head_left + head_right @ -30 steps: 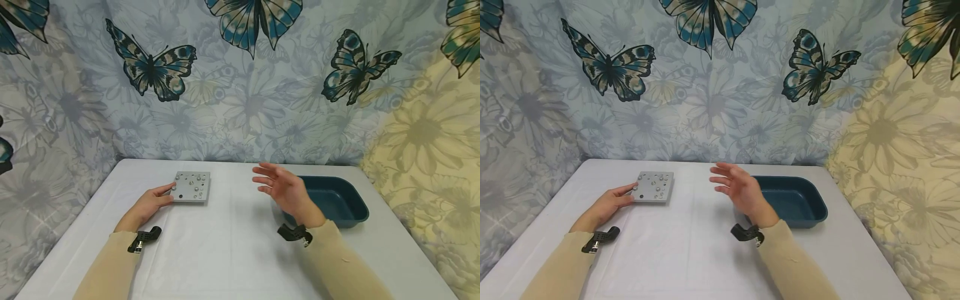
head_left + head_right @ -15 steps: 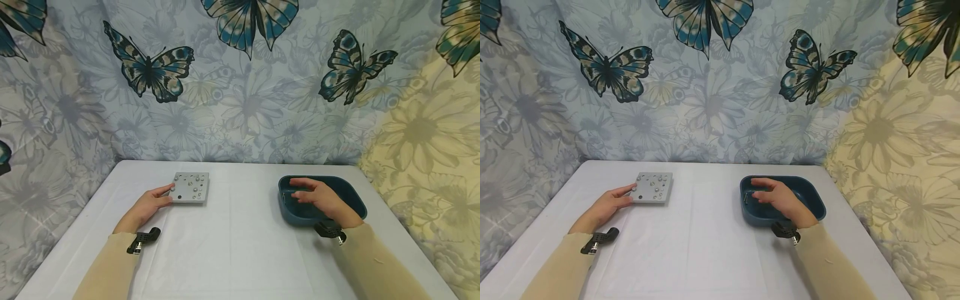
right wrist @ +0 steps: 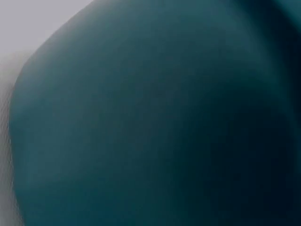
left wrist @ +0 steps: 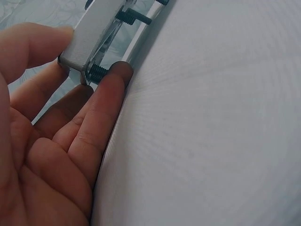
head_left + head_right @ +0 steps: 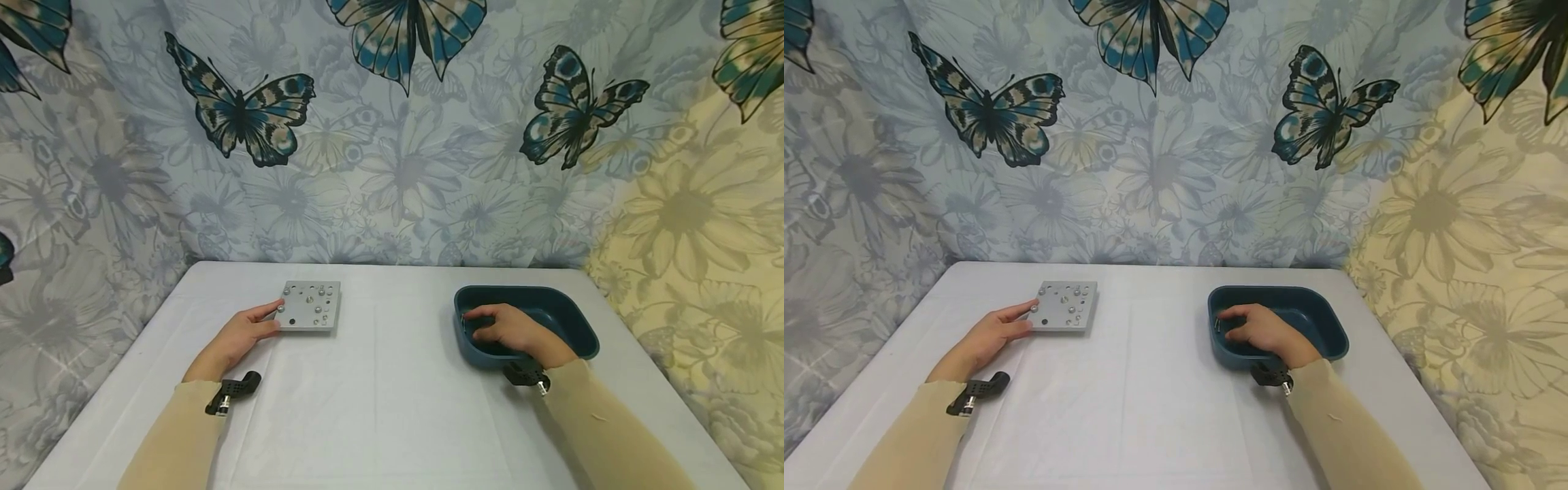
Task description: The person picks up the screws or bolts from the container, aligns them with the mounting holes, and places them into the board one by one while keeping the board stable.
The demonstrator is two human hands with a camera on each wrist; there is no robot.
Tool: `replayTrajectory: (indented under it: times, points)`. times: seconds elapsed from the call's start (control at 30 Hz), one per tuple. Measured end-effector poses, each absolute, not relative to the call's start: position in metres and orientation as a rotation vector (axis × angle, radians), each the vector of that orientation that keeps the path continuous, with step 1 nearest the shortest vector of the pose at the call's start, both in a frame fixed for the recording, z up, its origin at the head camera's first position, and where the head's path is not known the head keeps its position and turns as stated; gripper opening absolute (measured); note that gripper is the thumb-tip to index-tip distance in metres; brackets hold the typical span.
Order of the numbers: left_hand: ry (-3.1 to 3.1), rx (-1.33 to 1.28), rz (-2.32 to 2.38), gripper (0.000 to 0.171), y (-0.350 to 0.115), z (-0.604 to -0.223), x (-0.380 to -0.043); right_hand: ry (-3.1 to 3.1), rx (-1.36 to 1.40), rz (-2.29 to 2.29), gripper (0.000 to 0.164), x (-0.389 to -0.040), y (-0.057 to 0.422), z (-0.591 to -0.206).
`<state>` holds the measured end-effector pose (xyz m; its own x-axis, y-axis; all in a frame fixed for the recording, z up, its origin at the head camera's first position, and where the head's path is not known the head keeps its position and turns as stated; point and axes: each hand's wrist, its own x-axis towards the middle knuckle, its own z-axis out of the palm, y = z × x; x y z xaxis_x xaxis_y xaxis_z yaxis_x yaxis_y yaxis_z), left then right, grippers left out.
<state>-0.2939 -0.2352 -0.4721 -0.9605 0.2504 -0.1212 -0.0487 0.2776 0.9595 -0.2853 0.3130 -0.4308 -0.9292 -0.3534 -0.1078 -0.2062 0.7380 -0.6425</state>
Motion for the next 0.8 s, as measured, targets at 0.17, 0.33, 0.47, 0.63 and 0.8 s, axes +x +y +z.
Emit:
replayTrajectory:
  times: [0.17,0.33,0.47,0.63,0.8]
  points:
    - [2.310,0.175,1.724,0.067,-0.2358,-0.4722,-0.2950,2.661,-0.518,-0.971,0.045,-0.2859,0.3116,-0.4321]
    - [2.312,0.177,1.724,0.065,-0.2347,-0.4728,-0.2944,2.641,-0.607,-0.958,0.042,-0.2867,0.3113,-0.4359]
    - [2.315,0.168,1.731,0.064,-0.2338,-0.4724,-0.2935,2.697,-0.713,-0.874,0.036,-0.2878,0.3100,-0.4376]
    - [2.306,0.185,1.748,0.064,-0.2339,-0.4718,-0.2931,2.773,-0.763,-0.787,0.031,-0.2894,0.3086,-0.4393]
    - [2.299,0.194,1.758,0.063,-0.2335,-0.4718,-0.2931,2.808,-0.714,-0.760,0.029,-0.2888,0.3072,-0.4397]
